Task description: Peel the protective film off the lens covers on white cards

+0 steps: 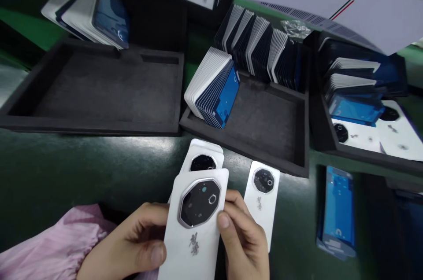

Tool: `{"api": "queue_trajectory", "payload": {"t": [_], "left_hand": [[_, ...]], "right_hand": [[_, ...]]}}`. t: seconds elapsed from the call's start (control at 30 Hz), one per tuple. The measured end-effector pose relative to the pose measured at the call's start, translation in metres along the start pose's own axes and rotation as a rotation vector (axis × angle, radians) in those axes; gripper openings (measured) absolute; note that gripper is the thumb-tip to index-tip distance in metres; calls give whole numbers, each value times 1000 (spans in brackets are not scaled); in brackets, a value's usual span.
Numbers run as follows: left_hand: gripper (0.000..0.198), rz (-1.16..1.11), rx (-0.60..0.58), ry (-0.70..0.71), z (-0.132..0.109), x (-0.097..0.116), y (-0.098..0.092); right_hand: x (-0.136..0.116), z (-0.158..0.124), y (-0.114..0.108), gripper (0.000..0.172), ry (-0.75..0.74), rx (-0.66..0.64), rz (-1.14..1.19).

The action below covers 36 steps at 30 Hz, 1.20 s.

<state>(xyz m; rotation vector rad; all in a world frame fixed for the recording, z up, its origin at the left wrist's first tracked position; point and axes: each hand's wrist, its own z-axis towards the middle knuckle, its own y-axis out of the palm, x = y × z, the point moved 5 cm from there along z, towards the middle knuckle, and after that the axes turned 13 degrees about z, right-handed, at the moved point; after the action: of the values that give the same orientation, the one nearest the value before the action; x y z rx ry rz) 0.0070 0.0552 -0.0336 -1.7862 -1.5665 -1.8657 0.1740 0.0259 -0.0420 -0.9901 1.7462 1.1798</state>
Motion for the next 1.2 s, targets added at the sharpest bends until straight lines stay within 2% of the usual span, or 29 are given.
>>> {"api": "queue_trajectory", "payload": {"t": [0.27, 0.5, 0.6, 0.8, 0.9, 1.1, 1.2], "left_hand": [[27, -35, 37, 108, 0, 11, 7], [30, 25, 89, 77, -9, -1, 1], [29, 54, 122, 110, -9, 2, 0], [18, 57, 120, 75, -4, 5, 2], [16, 110, 111, 89, -3, 5, 0], [16, 265, 111, 147, -2, 9, -3], [18, 324, 98, 140, -1, 9, -2]], "right_hand": [[3, 1, -1, 19, 10, -24, -12], [1, 1, -1, 18, 2, -9, 2], [0, -1, -2, 18, -20, -5, 3], [-3, -2, -7, 16, -113, 9, -59], [-6, -2, -8, 16, -181, 4, -118], [-10, -2, -4, 20, -214, -29, -160], [-12, -5, -1, 20, -215, 48, -141]]}}
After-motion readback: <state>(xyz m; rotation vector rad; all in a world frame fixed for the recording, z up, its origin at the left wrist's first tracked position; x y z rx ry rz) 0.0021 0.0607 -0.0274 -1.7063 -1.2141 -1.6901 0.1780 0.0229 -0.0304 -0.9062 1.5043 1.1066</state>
